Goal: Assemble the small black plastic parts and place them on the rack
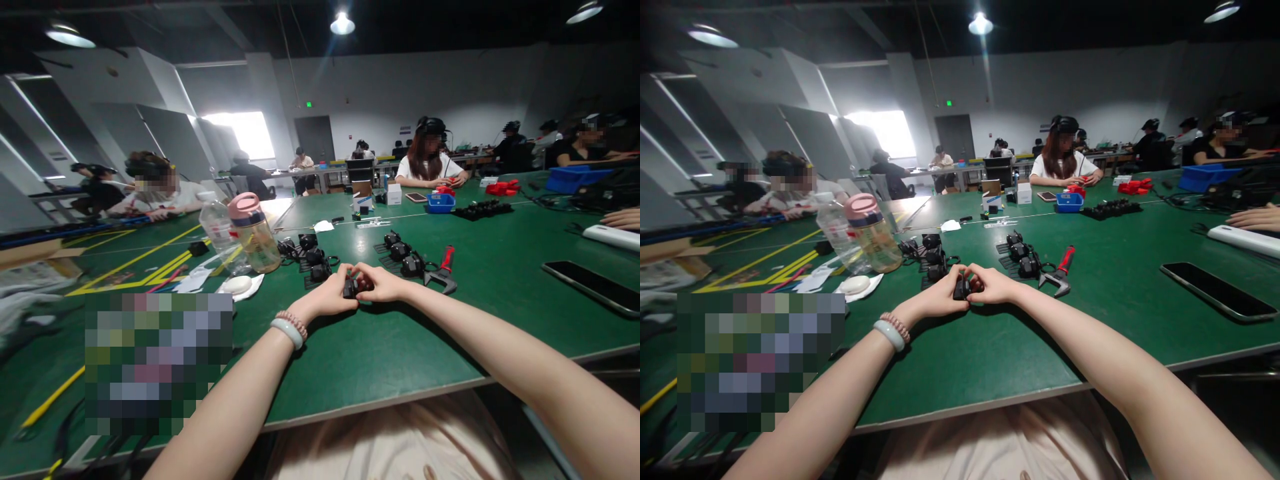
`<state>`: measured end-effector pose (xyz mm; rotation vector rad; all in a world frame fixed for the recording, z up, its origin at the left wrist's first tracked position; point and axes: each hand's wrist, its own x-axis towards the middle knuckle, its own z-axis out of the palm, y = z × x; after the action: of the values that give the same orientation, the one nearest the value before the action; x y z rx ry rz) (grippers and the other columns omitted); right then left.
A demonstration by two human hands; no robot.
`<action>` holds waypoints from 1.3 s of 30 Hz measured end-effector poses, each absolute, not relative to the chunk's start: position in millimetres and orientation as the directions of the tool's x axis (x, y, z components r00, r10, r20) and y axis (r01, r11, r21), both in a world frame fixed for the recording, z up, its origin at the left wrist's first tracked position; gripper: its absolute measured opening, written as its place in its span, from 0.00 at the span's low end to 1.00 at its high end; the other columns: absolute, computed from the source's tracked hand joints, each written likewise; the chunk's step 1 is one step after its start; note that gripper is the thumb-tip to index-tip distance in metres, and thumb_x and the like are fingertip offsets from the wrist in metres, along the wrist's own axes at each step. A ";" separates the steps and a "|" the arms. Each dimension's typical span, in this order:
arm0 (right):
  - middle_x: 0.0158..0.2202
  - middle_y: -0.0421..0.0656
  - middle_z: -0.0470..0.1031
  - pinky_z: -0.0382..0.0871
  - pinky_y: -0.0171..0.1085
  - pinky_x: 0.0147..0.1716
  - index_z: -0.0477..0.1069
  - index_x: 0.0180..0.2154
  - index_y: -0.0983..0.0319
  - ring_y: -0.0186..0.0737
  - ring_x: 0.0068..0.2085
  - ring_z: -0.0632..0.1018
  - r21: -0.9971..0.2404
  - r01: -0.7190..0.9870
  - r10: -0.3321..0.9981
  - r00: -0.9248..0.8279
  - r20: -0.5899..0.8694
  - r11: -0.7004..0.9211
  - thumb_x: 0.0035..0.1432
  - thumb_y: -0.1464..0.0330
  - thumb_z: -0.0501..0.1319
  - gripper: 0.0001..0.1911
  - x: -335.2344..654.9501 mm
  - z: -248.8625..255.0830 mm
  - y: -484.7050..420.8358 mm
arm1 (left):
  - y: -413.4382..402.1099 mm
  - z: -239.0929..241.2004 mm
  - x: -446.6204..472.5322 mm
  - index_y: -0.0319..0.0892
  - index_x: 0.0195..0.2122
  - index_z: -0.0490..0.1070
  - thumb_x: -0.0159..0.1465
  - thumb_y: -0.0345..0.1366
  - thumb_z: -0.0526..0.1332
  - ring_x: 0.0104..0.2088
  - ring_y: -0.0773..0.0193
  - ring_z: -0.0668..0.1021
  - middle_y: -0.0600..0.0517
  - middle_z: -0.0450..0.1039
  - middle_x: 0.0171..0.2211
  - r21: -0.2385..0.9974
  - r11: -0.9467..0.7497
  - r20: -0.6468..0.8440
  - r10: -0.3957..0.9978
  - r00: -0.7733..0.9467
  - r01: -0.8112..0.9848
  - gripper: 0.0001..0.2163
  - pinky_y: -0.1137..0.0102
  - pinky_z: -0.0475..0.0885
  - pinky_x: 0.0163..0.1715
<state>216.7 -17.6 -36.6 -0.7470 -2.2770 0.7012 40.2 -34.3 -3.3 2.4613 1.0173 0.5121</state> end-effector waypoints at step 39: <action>0.24 0.35 0.64 0.58 0.30 0.27 0.60 0.38 0.63 0.29 0.26 0.66 -0.605 0.371 0.677 -0.609 0.414 0.704 0.43 0.66 0.58 0.17 215.0 -35.2 -19.7 | -33.5 -6.2 40.4 0.39 0.46 0.51 0.46 0.34 0.58 0.36 0.61 0.71 0.48 0.65 0.37 0.531 -0.618 0.151 0.742 0.653 0.580 0.26 0.68 0.66 0.34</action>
<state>215.0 -19.7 -35.2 -0.7953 -2.2708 0.6222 40.4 -33.5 -6.2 2.4317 1.0357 0.5004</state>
